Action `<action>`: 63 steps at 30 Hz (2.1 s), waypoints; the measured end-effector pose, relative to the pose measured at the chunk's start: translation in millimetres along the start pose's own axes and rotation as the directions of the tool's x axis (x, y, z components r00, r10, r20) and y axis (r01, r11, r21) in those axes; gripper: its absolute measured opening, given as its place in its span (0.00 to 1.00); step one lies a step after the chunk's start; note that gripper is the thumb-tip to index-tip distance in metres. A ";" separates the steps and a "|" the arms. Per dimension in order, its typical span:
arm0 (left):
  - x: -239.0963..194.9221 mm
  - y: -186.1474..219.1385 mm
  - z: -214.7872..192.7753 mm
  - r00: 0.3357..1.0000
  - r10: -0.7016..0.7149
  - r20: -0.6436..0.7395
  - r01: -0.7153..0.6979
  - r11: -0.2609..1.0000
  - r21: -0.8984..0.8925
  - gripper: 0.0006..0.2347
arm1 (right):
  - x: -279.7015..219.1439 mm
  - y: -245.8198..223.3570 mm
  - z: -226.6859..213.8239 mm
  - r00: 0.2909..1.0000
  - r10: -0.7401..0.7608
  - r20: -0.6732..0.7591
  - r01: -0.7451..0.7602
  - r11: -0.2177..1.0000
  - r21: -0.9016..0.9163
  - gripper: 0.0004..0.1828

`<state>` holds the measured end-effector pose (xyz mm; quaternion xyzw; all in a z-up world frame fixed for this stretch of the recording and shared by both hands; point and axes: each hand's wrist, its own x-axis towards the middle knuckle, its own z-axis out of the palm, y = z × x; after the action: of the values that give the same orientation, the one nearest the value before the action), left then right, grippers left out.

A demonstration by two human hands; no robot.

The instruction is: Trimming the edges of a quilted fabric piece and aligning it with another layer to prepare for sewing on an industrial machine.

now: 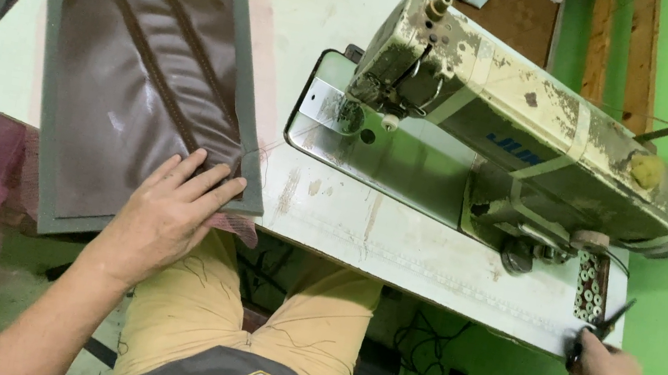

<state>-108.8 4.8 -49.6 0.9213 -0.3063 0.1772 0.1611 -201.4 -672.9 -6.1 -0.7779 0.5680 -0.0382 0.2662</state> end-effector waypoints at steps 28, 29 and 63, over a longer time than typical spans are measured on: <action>-3.7 13.3 -3.4 1.000 -0.018 -0.006 0.017 0.994 -0.110 0.23 | -332.1 -94.6 188.7 0.262 -0.512 0.818 -0.245 0.784 0.570 0.29; -3.9 13.4 -2.5 1.000 -0.013 -0.002 0.013 0.996 -0.092 0.22 | -334.1 -92.3 188.1 0.276 -0.531 0.801 -0.213 0.779 0.589 0.31; 83.0 -37.8 17.0 0.987 0.018 0.159 0.008 0.987 -0.161 0.25 | 16.2 29.9 54.2 0.875 -0.428 -0.226 0.230 0.779 -0.583 0.20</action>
<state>-19.3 -15.5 -36.5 0.9158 -0.3337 0.0779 0.2095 -201.9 -673.9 -70.1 -0.8897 0.4458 -0.0599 -0.0785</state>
